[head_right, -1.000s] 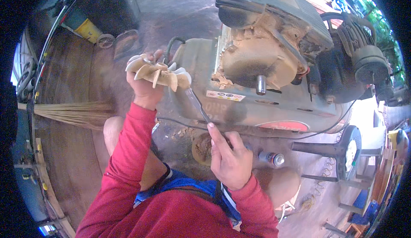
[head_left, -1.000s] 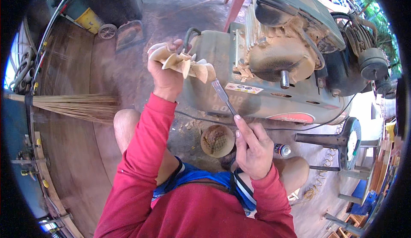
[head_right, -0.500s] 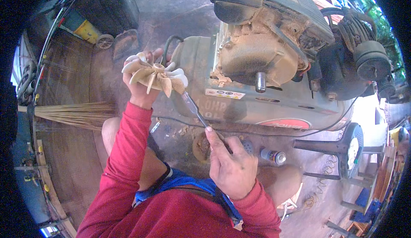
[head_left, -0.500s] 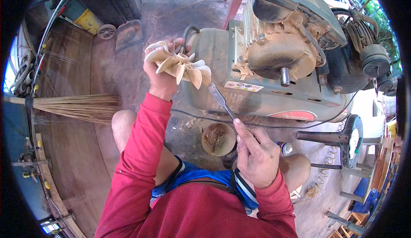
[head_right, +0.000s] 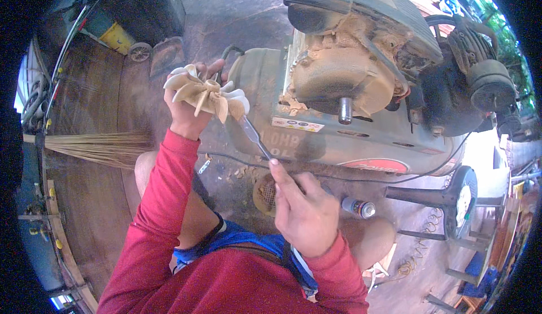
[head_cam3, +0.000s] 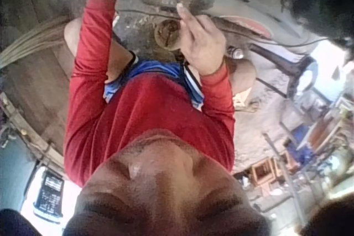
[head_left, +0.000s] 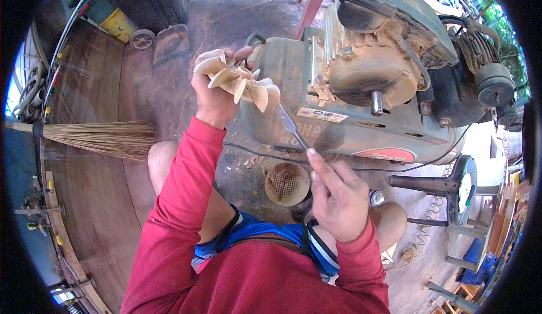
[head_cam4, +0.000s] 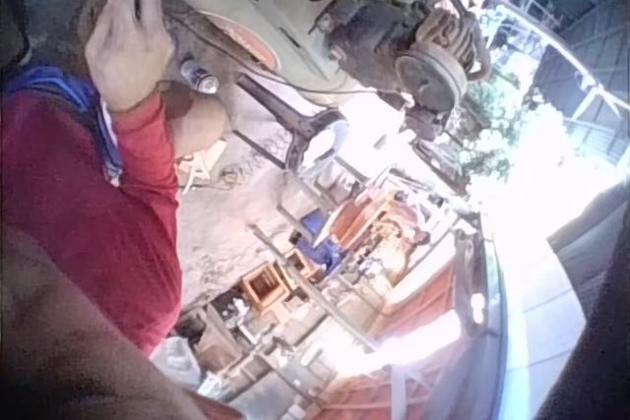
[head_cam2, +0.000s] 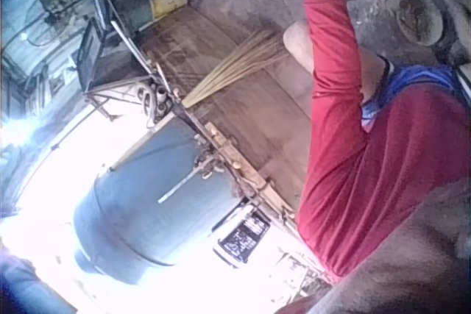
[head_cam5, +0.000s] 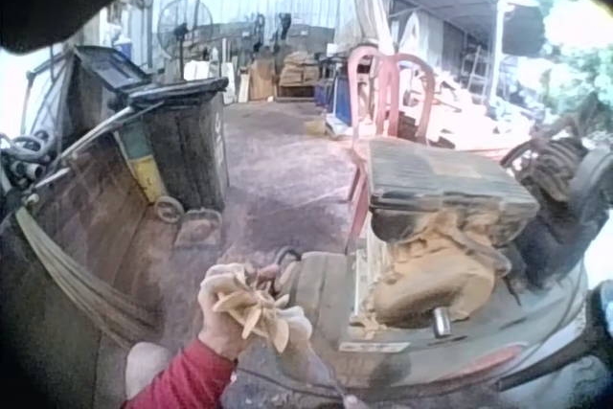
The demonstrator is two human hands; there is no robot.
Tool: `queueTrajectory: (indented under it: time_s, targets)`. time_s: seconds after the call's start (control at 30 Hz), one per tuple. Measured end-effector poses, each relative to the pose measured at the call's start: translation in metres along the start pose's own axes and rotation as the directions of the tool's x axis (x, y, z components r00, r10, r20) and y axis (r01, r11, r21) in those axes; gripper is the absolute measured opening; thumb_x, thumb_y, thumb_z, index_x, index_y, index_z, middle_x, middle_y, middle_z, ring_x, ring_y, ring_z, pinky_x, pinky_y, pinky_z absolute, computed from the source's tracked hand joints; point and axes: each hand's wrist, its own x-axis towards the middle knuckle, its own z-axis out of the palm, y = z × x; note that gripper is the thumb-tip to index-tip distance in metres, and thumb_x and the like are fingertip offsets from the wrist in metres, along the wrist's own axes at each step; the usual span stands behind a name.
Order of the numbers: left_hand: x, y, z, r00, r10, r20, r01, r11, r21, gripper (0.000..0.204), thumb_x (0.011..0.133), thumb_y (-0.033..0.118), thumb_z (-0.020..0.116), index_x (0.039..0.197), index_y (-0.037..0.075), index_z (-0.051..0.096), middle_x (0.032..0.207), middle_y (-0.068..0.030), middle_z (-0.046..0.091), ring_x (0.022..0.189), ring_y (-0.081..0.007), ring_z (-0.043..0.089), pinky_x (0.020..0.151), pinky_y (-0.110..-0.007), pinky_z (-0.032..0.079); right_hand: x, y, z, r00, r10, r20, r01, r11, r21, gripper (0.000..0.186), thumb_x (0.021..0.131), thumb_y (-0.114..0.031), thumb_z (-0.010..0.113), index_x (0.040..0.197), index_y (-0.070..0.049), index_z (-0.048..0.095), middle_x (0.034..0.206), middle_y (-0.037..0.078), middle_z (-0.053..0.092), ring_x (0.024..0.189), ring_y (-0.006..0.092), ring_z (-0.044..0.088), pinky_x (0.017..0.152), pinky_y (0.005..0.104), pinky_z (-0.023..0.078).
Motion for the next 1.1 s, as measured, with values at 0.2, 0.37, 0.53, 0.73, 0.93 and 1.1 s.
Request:
queueTrajectory:
  time_s: [0.2,0.37,0.53,0.73,0.93,1.1]
  targets:
    - [0.000,0.000,-0.004,0.993,-0.120,0.009,0.120,0.989,-0.084,0.043,0.096,0.048,0.051,0.107,0.008,0.064,0.113,-0.0103,0.065,0.122,-0.0405,0.061,0.092,-0.054,0.056,0.012,0.001,0.009,0.999,-0.030,-0.044,0.031,0.999,0.020,0.050,0.085,-0.003,0.072,0.133,-0.015,0.071,0.082,0.009,0.063,0.064,0.0283,0.066,0.057,0.0406,0.055]
    - [0.001,-0.003,-0.012,0.990,-0.103,0.092,0.117,0.980,-0.163,0.051,0.096,0.055,0.050,0.109,0.008,0.066,0.127,-0.0215,0.065,0.119,-0.0408,0.061,0.097,-0.057,0.053,0.008,-0.004,0.006,1.000,-0.008,0.022,0.007,0.999,0.045,0.050,0.086,-0.004,0.071,0.134,-0.014,0.070,0.082,0.010,0.063,0.065,0.0298,0.066,0.058,0.0414,0.055]
    - [-0.005,-0.002,-0.013,0.972,-0.088,0.216,0.116,0.986,-0.121,0.051,0.095,0.054,0.053,0.110,0.007,0.065,0.135,-0.0262,0.061,0.117,-0.0412,0.062,0.101,-0.057,0.052,0.004,-0.008,0.007,0.999,0.010,0.038,-0.014,0.993,0.114,0.049,0.087,-0.004,0.071,0.135,-0.014,0.069,0.083,0.011,0.063,0.066,0.0312,0.067,0.059,0.0424,0.055]
    - [-0.007,-0.002,-0.009,0.977,-0.082,0.197,0.101,0.991,-0.087,0.049,0.094,0.051,0.055,0.112,0.007,0.065,0.138,-0.0274,0.060,0.118,-0.0430,0.062,0.102,-0.057,0.053,-0.001,-0.010,0.019,0.998,0.053,0.016,-0.055,0.966,0.253,0.052,0.086,-0.004,0.072,0.137,-0.013,0.067,0.085,0.012,0.063,0.068,0.0322,0.067,0.063,0.0428,0.056]
    - [-0.011,-0.001,-0.005,0.960,-0.094,0.263,0.127,0.985,-0.113,0.044,0.093,0.045,0.054,0.117,0.009,0.064,0.146,-0.0277,0.054,0.126,-0.0450,0.057,0.106,-0.060,0.050,-0.004,-0.018,0.030,0.999,-0.019,-0.050,0.017,0.999,-0.030,0.055,0.084,-0.008,0.072,0.138,-0.014,0.066,0.088,0.008,0.061,0.066,0.0299,0.066,0.066,0.0417,0.058]
    - [-0.007,0.001,-0.014,0.952,-0.166,0.258,0.186,0.981,-0.055,0.050,0.084,0.048,0.066,0.120,0.014,0.067,0.158,-0.0220,0.042,0.135,-0.0469,0.050,0.106,-0.070,0.049,-0.003,-0.023,0.042,0.999,0.032,0.039,-0.028,0.995,-0.099,0.054,0.085,-0.011,0.071,0.139,-0.014,0.065,0.084,0.009,0.057,0.068,0.0296,0.066,0.068,0.0453,0.057]
